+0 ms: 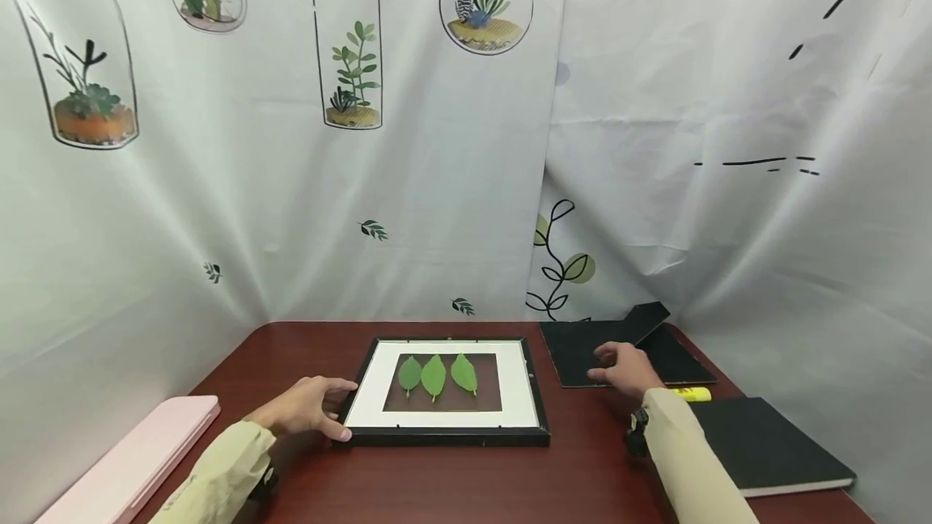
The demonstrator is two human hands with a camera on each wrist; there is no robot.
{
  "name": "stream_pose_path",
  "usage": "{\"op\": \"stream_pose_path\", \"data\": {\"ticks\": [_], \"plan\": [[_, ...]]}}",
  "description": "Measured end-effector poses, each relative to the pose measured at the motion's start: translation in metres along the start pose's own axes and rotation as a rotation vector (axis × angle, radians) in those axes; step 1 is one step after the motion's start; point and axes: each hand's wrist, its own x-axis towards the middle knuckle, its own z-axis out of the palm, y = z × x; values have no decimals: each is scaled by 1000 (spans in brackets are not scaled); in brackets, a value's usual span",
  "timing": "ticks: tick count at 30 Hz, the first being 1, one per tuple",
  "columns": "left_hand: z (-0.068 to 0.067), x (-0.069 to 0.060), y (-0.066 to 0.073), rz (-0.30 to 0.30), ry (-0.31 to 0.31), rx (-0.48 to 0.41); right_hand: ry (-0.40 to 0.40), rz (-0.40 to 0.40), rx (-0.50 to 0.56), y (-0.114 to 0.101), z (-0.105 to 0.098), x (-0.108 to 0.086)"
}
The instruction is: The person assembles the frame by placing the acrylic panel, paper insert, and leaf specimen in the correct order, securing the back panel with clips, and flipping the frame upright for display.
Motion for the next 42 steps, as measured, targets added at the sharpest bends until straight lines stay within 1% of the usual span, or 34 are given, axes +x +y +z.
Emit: {"op": "stream_pose_path", "data": {"ticks": [2, 3, 4, 6, 10, 13, 17, 19, 21, 22, 23, 24, 25, 27, 31, 33, 36, 39, 40, 42], "plan": [[1, 1, 1, 5, -11, -2, 64, 53, 16, 12, -4, 2], [1, 1, 1, 11, -16, -6, 83, 80, 39, 17, -5, 2], [2, 1, 1, 18, -20, -4, 97, 109, 68, 21, -6, 3], [3, 0, 2, 27, -25, -1, 105, 169, 168, 27, -4, 4], [4, -4, 1, 31, -39, 6, 41, 269, 441, 35, 3, 9], [4, -5, 1, 33, -44, 0, 6, 303, 680, 38, 8, 15], [1, -2, 3, 39, -36, -5, 21, 301, 996, 38, 13, 22], [-1, 0, 3, 35, -38, -8, 35, 321, 1137, 38, 14, 24], [-2, 1, 2, 26, -42, -5, 47, 338, 1235, 37, 16, 24], [-2, 1, 2, 22, -44, -3, 48, 344, 1261, 36, 16, 24], [-2, 2, 2, 22, -44, 2, 49, 344, 1262, 35, 17, 24], [-3, 2, 2, 17, -40, 9, 53, 339, 1253, 34, 18, 25], [-3, 3, 3, 13, -39, 16, 56, 329, 1222, 33, 19, 26], [-3, 4, 3, -4, -37, 29, 58, 300, 1113, 31, 21, 27], [-3, 5, 4, -14, -31, 41, 70, 226, 770, 29, 26, 32], [-3, 5, 5, -21, -28, 40, 84, 190, 628, 30, 30, 35], [-1, 6, 6, -36, -21, 45, 105, 101, 444, 29, 31, 36], [-1, 6, 8, -57, -19, 50, 154, 16, 241, 25, 30, 37], [-1, 6, 8, -61, -17, 55, 179, -9, 171, 23, 29, 37], [-2, 6, 9, -65, -11, 65, 245, -40, 62, 19, 29, 38]]}}
